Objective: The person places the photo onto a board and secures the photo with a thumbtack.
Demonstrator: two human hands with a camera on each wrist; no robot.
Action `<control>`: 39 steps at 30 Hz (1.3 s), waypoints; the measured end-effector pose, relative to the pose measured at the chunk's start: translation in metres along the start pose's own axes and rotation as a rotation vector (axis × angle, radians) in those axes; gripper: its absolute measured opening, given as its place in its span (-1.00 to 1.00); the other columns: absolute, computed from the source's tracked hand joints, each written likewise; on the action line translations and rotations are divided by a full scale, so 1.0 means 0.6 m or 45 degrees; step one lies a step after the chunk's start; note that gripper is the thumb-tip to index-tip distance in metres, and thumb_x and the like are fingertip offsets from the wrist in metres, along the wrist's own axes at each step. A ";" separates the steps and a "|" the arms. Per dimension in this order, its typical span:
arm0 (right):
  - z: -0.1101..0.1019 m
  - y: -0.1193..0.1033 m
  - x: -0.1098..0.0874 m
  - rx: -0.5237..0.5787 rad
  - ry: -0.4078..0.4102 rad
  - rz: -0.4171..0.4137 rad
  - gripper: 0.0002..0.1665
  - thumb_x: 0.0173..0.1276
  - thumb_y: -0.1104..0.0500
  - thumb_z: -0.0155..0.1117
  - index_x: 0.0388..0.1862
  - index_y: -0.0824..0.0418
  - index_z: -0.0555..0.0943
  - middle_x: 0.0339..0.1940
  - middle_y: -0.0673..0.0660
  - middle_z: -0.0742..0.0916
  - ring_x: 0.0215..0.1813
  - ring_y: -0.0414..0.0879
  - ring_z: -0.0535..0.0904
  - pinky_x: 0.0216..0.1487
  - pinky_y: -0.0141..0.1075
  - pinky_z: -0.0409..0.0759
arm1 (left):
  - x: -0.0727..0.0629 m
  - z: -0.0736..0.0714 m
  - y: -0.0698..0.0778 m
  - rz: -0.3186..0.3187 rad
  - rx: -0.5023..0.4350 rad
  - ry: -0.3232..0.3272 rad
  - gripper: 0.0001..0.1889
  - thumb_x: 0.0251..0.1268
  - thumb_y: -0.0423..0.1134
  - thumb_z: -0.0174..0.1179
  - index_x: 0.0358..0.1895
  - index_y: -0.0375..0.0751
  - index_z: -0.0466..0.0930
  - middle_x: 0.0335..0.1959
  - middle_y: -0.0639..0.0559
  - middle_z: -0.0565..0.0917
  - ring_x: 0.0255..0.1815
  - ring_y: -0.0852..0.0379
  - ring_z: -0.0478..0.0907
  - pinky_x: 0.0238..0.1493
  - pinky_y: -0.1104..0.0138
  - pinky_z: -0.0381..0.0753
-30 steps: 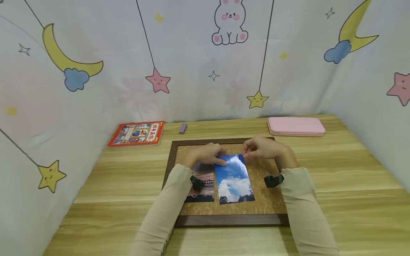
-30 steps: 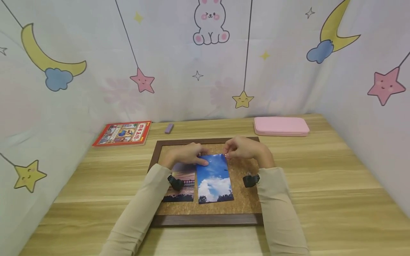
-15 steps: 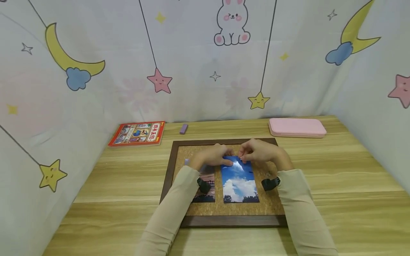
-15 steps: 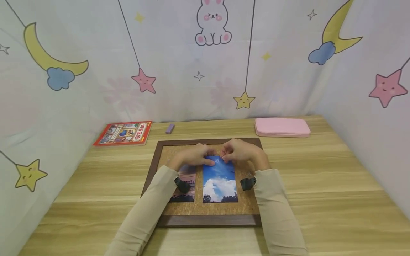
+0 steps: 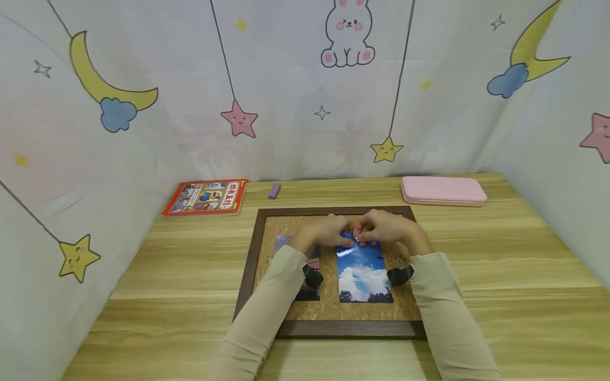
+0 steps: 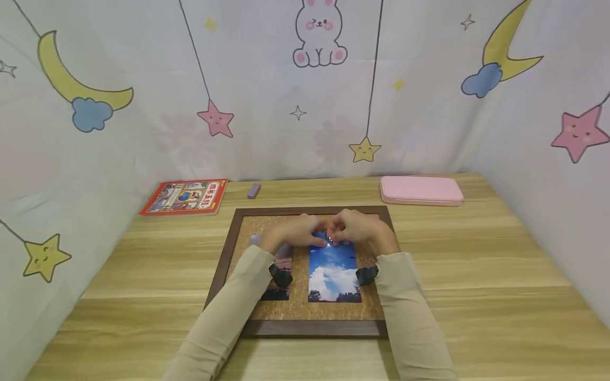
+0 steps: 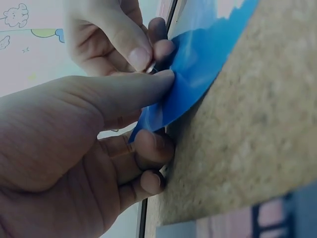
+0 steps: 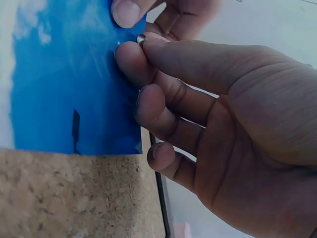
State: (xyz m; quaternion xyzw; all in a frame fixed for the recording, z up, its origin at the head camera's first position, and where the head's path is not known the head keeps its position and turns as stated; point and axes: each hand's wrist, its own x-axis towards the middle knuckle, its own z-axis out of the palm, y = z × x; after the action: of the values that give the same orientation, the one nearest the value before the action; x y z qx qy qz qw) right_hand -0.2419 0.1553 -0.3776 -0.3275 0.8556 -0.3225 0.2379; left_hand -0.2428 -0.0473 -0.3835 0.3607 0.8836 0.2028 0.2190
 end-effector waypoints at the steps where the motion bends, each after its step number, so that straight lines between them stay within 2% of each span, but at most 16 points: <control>1: 0.001 0.001 0.001 -0.006 0.001 0.001 -0.90 0.49 0.31 0.19 -0.22 0.30 0.64 -0.40 0.10 0.70 -0.42 -0.06 0.57 -0.36 -0.25 0.55 | 0.001 0.000 0.001 -0.001 0.004 0.000 -0.76 0.45 -0.18 0.24 0.07 -0.17 0.59 -0.24 0.03 0.61 -0.31 0.17 0.41 -0.20 0.32 0.34; 5: 0.004 0.002 0.003 -0.009 0.005 0.024 -0.90 0.47 0.34 0.18 -0.25 0.29 0.64 -0.43 0.09 0.69 -0.45 -0.09 0.54 -0.38 -0.27 0.53 | 0.003 0.000 0.004 -0.029 0.002 0.010 -0.75 0.43 -0.17 0.26 0.05 -0.18 0.58 -0.29 0.05 0.54 -0.30 0.14 0.39 -0.22 0.31 0.34; 11: 0.007 0.004 0.005 0.022 0.002 0.037 -0.86 0.49 0.36 0.13 -0.23 0.31 0.64 -0.42 0.12 0.67 -0.44 -0.07 0.53 -0.36 -0.25 0.53 | 0.000 0.001 -0.002 -0.071 -0.025 0.043 -0.76 0.41 -0.15 0.28 0.02 -0.14 0.56 -0.20 0.02 0.57 -0.26 0.13 0.44 -0.22 0.33 0.42; 19: 0.011 0.003 0.007 0.019 -0.006 0.047 -0.87 0.51 0.34 0.13 -0.19 0.31 0.63 -0.40 0.10 0.66 -0.40 -0.09 0.52 -0.32 -0.23 0.53 | -0.004 0.004 -0.011 -0.058 -0.117 0.056 -0.74 0.37 -0.18 0.32 -0.01 -0.16 0.51 -0.26 0.01 0.55 -0.35 0.15 0.42 -0.31 0.39 0.39; 32: 0.007 0.009 0.005 0.006 0.027 0.059 -0.88 0.50 0.31 0.16 -0.23 0.30 0.63 -0.47 0.07 0.65 -0.47 -0.14 0.51 -0.38 -0.28 0.52 | -0.005 0.001 -0.012 -0.051 -0.189 0.058 -0.75 0.35 -0.22 0.33 -0.01 -0.17 0.53 -0.20 0.02 0.56 -0.27 0.14 0.47 -0.24 0.38 0.44; 35: 0.003 0.006 0.000 -0.006 0.011 0.018 -0.87 0.51 0.29 0.15 -0.24 0.30 0.62 -0.48 0.05 0.64 -0.47 -0.16 0.50 -0.39 -0.29 0.51 | -0.005 0.002 -0.012 -0.053 -0.196 0.057 -0.75 0.36 -0.22 0.33 0.00 -0.18 0.53 -0.18 0.01 0.57 -0.32 0.15 0.49 -0.29 0.39 0.46; 39: 0.005 0.005 0.001 -0.022 -0.007 0.024 -0.85 0.53 0.27 0.13 -0.22 0.29 0.62 -0.45 0.05 0.63 -0.42 -0.15 0.51 -0.34 -0.29 0.50 | -0.006 0.003 -0.013 -0.059 -0.209 0.059 -0.75 0.36 -0.23 0.32 0.00 -0.19 0.52 -0.19 -0.01 0.56 -0.41 0.15 0.51 -0.36 0.39 0.48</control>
State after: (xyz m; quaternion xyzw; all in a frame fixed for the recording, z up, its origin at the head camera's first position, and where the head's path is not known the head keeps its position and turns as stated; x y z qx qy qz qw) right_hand -0.2419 0.1553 -0.3816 -0.3224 0.8608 -0.3118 0.2404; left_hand -0.2436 -0.0546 -0.3881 0.3164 0.8769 0.2777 0.2319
